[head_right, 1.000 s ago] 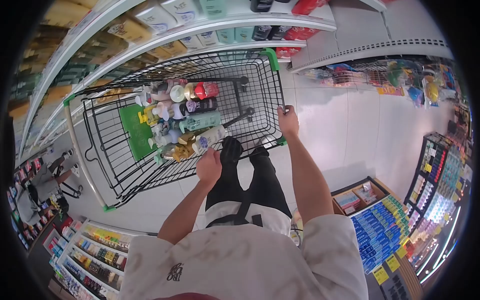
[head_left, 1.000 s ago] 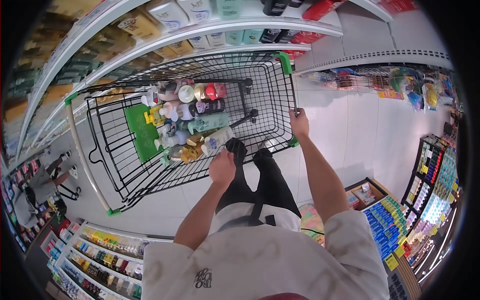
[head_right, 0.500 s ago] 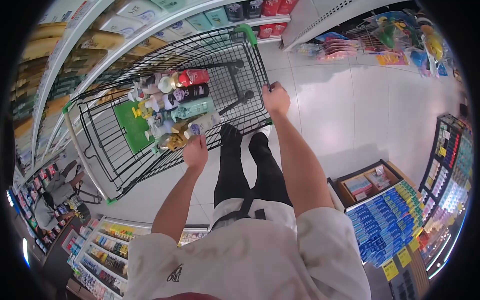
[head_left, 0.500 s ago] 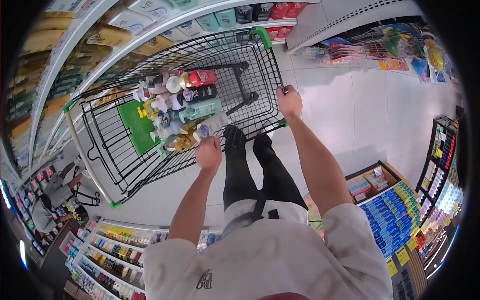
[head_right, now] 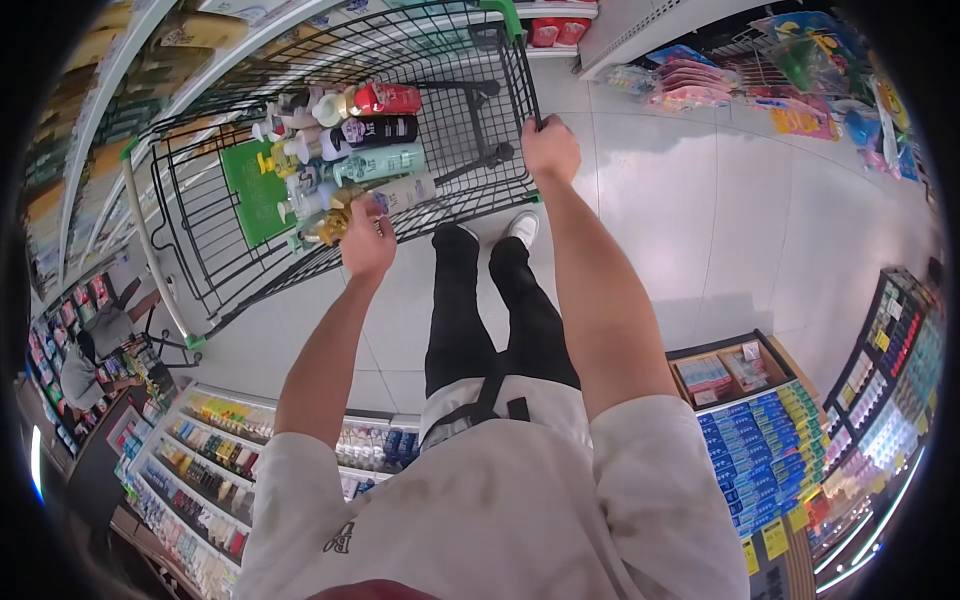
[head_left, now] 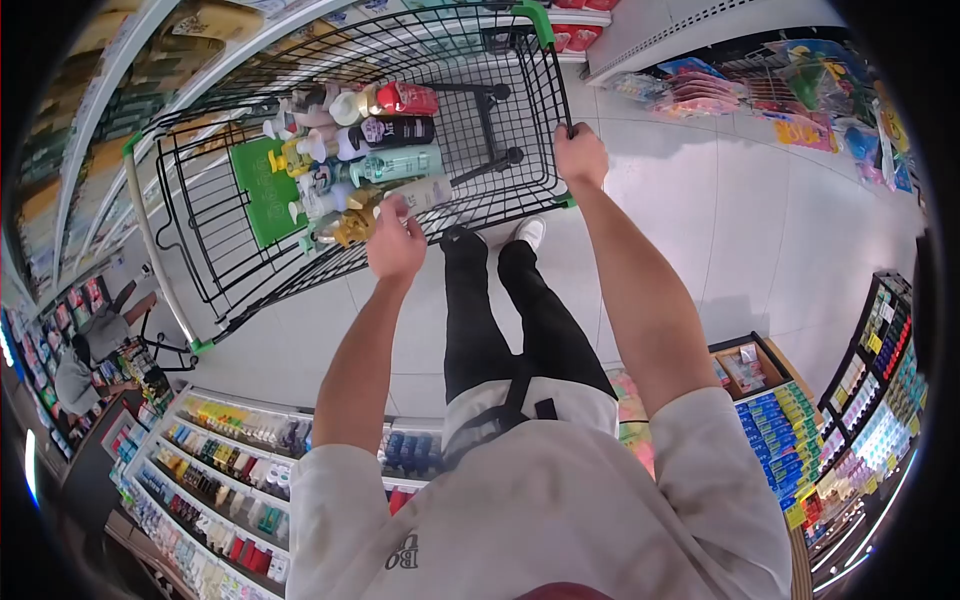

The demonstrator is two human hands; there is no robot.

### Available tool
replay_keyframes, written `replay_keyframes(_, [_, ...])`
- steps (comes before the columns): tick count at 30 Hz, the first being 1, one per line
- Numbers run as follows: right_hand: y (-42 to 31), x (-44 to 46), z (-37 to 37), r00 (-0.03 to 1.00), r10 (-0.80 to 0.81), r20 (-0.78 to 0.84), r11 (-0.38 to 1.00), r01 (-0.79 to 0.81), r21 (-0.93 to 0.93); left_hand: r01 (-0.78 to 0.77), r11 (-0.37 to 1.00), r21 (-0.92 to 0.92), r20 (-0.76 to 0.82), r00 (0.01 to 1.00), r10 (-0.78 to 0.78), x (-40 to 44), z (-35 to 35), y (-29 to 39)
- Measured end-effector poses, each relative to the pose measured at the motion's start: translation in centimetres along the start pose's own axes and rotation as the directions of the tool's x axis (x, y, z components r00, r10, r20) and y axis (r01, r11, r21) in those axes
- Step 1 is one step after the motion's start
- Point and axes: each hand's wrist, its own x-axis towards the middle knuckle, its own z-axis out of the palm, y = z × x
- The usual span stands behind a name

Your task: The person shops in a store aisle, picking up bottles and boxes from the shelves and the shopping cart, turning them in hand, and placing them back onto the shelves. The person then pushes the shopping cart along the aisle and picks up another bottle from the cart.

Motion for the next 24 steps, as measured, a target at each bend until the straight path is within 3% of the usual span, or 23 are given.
replay_keyframes(1, [0.1, 0.1, 0.2, 1.0, 0.0, 0.004, 1.0, 0.0, 0.008, -0.043, 0.996, -0.08, -0.088, 0.995, 0.036, 0.0, -0.1, 0.2])
replay_keyframes(2, [0.1, 0.1, 0.1, 1.0, 0.001, 0.012, 1.0, -0.001, 0.006, -0.071, 0.996, -0.045, -0.11, 0.992, 0.066, 0.0, -0.1, 0.3])
replay_keyframes(9, [0.4, 0.2, 0.3, 1.0, -0.011, 0.019, 1.0, 0.011, 0.002, -0.019, 0.986, 0.168, -0.015, 1.0, 0.021, 0.1, 0.7, -0.5])
replay_keyframes(24, [0.5, -0.3, -0.2, 0.998, 0.011, 0.063, 1.0, -0.012, 0.012, -0.079, 0.961, 0.266, -0.043, 0.995, 0.094, -0.4, 1.0, -0.8])
